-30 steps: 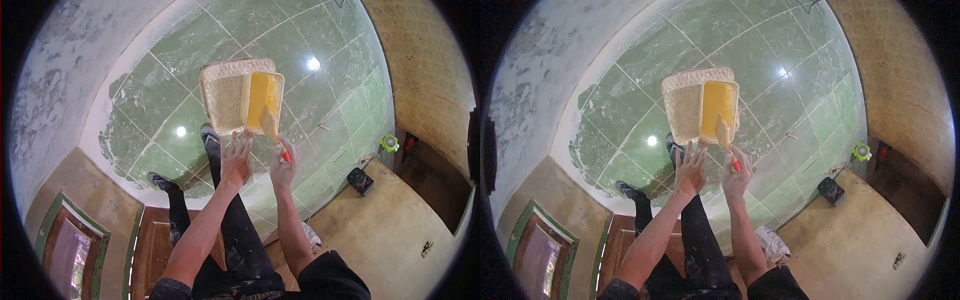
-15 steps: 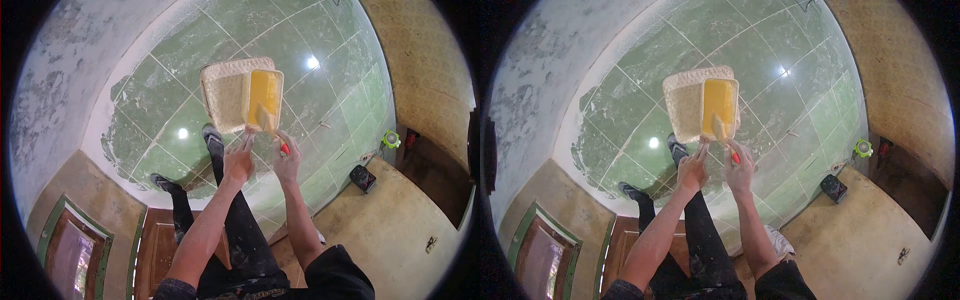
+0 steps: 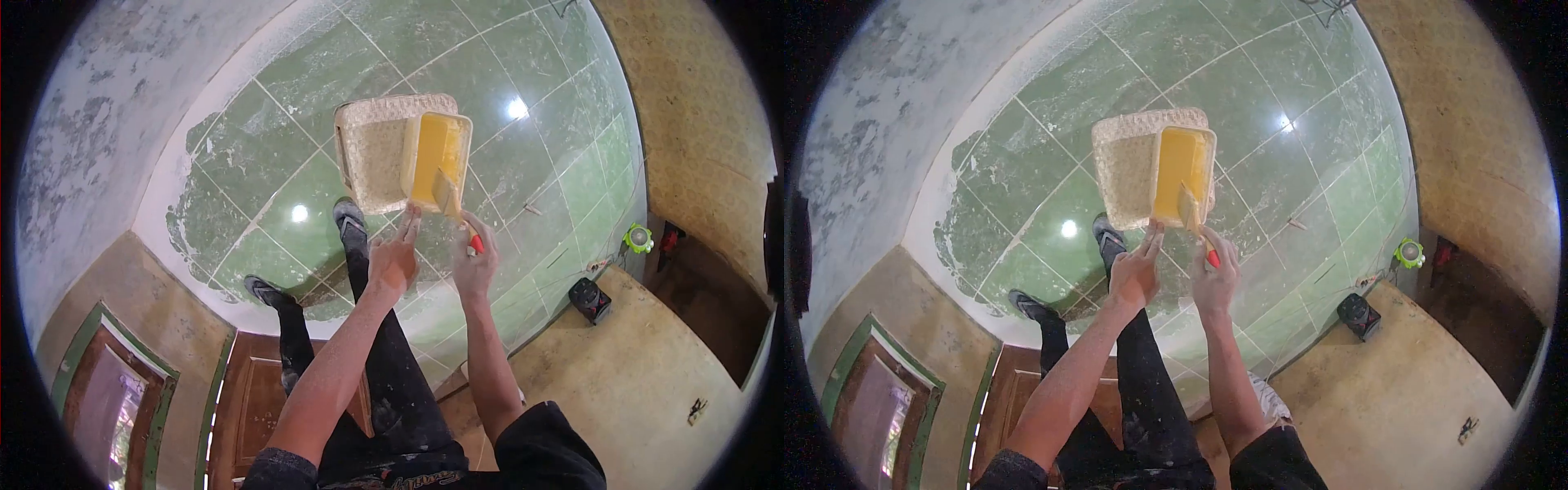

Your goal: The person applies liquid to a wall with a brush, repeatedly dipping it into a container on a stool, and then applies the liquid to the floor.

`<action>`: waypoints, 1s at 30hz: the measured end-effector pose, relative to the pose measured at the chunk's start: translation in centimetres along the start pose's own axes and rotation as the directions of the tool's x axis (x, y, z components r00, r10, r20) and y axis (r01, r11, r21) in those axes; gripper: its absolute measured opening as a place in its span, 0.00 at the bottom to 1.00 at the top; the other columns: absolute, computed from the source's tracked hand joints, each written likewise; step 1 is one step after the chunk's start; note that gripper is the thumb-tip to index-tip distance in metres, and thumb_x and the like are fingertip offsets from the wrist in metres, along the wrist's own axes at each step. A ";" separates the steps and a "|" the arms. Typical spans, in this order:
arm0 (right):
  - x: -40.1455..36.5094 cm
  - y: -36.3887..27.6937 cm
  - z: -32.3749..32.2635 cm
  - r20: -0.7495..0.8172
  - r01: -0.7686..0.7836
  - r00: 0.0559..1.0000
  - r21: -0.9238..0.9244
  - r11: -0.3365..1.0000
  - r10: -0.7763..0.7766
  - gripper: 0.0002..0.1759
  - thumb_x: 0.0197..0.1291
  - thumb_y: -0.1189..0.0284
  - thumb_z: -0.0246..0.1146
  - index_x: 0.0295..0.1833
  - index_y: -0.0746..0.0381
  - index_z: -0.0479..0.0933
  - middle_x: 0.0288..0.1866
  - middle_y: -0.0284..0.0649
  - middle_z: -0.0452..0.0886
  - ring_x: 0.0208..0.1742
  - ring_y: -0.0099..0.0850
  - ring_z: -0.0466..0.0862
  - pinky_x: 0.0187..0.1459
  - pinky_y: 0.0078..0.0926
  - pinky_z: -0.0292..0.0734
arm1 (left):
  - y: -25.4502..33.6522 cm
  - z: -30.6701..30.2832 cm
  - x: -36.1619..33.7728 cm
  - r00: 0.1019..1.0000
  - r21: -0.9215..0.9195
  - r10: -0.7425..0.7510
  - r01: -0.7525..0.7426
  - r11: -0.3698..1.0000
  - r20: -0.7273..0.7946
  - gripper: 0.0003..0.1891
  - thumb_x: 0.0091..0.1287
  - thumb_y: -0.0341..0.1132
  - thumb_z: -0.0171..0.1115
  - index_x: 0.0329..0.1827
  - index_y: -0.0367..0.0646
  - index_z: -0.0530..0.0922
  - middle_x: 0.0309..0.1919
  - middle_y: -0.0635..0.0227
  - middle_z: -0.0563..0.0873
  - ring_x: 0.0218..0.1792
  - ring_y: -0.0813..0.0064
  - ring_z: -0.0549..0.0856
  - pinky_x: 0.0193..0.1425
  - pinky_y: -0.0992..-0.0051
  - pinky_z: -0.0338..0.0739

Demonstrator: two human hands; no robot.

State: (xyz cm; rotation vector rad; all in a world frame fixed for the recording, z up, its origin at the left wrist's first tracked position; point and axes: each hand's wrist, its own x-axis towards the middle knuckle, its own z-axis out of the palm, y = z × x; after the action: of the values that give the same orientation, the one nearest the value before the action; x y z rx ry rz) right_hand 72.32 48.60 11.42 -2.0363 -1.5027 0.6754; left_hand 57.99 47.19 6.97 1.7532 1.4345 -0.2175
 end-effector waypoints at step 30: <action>-4.3 -5.4 0.7 -0.125 -0.178 0.961 0.412 0.893 0.249 0.15 0.75 0.72 0.49 0.57 0.66 0.77 0.38 0.35 0.82 0.32 0.15 0.69 0.35 0.14 0.64 | -8.8 0.5 -5.9 0.912 -0.381 -0.066 -0.103 0.919 -0.405 0.38 0.68 0.42 0.59 0.79 0.46 0.54 0.77 0.61 0.60 0.52 0.56 0.85 0.58 0.61 0.77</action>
State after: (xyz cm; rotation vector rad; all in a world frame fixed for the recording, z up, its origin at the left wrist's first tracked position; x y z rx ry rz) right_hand 66.92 45.94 14.85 -1.8974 -0.9544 0.7925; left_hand 48.51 42.48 5.91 1.5230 1.6172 0.4567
